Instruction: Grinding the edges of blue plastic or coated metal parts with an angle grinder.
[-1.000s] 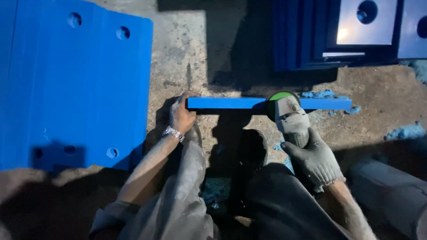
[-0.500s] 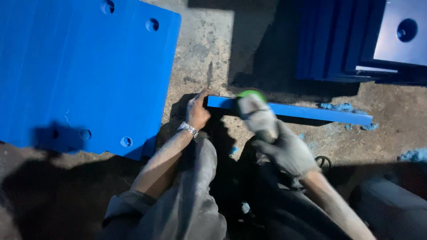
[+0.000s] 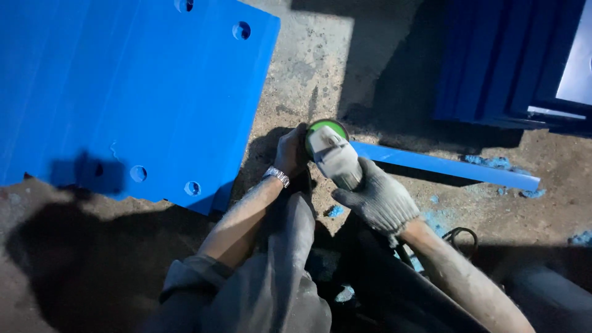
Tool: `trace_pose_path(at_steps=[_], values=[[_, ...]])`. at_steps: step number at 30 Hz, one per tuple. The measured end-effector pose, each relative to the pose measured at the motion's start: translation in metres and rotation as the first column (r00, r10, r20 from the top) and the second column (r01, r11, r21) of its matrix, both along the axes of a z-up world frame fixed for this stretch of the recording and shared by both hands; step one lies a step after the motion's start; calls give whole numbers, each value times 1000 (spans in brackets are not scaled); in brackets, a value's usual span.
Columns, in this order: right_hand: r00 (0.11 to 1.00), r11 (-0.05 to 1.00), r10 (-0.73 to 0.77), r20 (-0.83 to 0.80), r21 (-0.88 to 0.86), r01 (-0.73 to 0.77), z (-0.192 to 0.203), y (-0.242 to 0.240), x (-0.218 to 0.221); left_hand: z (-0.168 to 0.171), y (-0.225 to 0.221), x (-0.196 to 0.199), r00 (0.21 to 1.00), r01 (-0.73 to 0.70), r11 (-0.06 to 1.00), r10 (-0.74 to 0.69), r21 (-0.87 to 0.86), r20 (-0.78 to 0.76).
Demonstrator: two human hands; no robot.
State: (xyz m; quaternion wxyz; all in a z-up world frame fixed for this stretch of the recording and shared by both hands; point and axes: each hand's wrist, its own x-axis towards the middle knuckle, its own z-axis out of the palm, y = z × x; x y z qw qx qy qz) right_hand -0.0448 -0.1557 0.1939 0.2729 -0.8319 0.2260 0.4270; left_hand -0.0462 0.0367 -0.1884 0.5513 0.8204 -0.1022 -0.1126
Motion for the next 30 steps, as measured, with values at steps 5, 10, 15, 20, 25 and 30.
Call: trace_pose_path(at_steps=[5,10,15,20,25,30], values=[[995,993,-80,-56,-90,75,3,-22,-13,42,-8,9,996,-45,998,42,-36,-82],[977,965,-196,-89,-195,176,0,-51,-30,137,-17,15,996,-69,988,77,139,-53],[983,985,-159,-93,-78,152,8,-23,-22,131,-15,15,997,-47,995,53,85,-61],[999,997,-41,-9,72,42,-10,-26,-24,192,-35,38,556,-535,838,444,106,-703],[951,950,-308,-10,-54,307,-25,-108,-82,135,-12,19,999,-37,991,38,128,-2],[833,825,-537,135,-124,552,-24,-224,-155,151,-17,21,998,-44,986,50,160,-32]])
